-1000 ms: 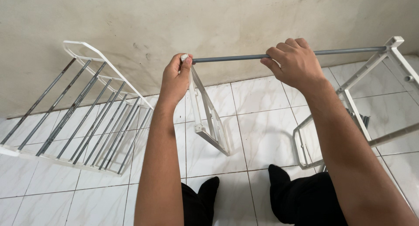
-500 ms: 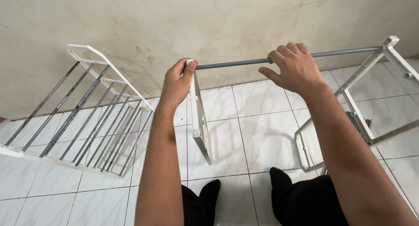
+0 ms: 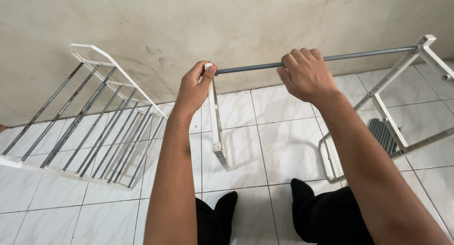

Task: The person assembles a white plastic and metal rack by inserting metal rods into the side frames. They sit on the floor and repeatedly insert rods into slots on both sides of the frame, building up the structure layer by layer.

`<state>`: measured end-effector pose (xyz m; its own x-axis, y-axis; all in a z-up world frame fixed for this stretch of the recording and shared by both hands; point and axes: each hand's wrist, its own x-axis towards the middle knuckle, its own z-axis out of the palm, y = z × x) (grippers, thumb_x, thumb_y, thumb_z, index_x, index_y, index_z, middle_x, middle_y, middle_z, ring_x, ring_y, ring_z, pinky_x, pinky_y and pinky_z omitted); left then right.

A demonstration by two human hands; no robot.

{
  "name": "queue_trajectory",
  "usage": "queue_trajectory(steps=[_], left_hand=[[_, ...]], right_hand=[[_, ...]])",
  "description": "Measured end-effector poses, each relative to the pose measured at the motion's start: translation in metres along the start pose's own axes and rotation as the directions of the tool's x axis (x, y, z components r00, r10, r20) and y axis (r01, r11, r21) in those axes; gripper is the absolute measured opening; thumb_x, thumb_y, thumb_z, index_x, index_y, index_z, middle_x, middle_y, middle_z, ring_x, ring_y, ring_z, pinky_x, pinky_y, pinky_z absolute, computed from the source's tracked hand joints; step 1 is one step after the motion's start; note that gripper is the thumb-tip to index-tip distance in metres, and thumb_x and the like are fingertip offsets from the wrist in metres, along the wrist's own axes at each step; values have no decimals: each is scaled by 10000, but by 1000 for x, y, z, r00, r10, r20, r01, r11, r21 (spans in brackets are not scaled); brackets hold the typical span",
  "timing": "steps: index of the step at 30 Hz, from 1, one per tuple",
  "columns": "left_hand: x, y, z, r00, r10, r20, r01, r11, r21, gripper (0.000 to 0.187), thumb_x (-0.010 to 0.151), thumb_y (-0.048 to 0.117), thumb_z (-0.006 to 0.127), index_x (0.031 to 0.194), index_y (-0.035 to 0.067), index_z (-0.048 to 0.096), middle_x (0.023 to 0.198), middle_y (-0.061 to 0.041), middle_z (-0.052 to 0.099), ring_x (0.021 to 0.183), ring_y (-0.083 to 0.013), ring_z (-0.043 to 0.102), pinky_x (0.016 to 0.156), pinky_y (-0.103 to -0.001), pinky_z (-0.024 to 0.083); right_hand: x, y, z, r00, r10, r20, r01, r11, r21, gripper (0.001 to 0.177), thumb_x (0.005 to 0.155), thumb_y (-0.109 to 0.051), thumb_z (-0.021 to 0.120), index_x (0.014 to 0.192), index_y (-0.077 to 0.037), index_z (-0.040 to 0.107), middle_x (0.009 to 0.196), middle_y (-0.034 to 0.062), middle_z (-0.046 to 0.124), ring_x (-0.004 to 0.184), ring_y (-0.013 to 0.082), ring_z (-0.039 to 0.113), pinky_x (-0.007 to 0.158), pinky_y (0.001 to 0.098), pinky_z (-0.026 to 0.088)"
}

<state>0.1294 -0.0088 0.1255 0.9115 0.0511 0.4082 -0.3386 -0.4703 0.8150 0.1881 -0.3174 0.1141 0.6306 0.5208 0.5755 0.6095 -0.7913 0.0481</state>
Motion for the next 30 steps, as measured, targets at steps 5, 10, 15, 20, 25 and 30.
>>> queue_trajectory(steps=[5,10,15,20,25,30], left_hand=[[0,-11,-3,997,-62,51,60,997,51,430,1058,463,522,1124,61,660,872,1,603,791,-90,514,718,-259,459],[6,-20,6,989,-68,132,85,989,-122,368,1140,392,426,1185,34,493,1067,-44,615,977,-83,606,876,-256,477],[2,-2,14,960,-260,107,265,964,-33,367,926,144,548,1247,45,399,981,-100,537,792,-152,512,706,-343,483],[-1,22,9,934,-337,119,338,941,14,451,824,20,497,1256,65,376,1085,-93,525,766,-164,556,685,-358,509],[1,26,5,950,-293,109,285,955,78,435,827,-11,493,1248,54,401,1093,-101,544,858,-170,563,746,-351,511],[3,18,10,942,-323,93,313,944,104,432,818,-30,456,1235,58,393,1091,-99,544,851,-190,566,728,-363,510]], right_hand=[[7,-7,-2,1000,21,5,-21,999,-45,447,1016,-483,654,840,-72,650,803,62,661,757,232,623,744,416,497],[12,-11,1,1000,24,-11,-25,997,-75,463,991,-496,688,779,-87,637,734,36,642,696,209,620,681,388,511],[13,-11,3,997,-5,-73,1,998,-55,458,970,-490,715,777,-82,638,741,34,638,705,210,610,691,379,510],[14,-15,7,998,-8,-62,2,996,-87,440,983,-481,697,783,-91,655,712,22,633,676,192,605,690,371,513],[13,-16,9,996,-40,-81,28,989,-148,447,986,-493,685,777,-99,648,734,24,646,709,184,619,711,354,526],[12,-16,11,998,-26,-61,16,986,-169,465,989,-498,681,757,-98,634,724,24,641,705,186,618,717,353,529]])
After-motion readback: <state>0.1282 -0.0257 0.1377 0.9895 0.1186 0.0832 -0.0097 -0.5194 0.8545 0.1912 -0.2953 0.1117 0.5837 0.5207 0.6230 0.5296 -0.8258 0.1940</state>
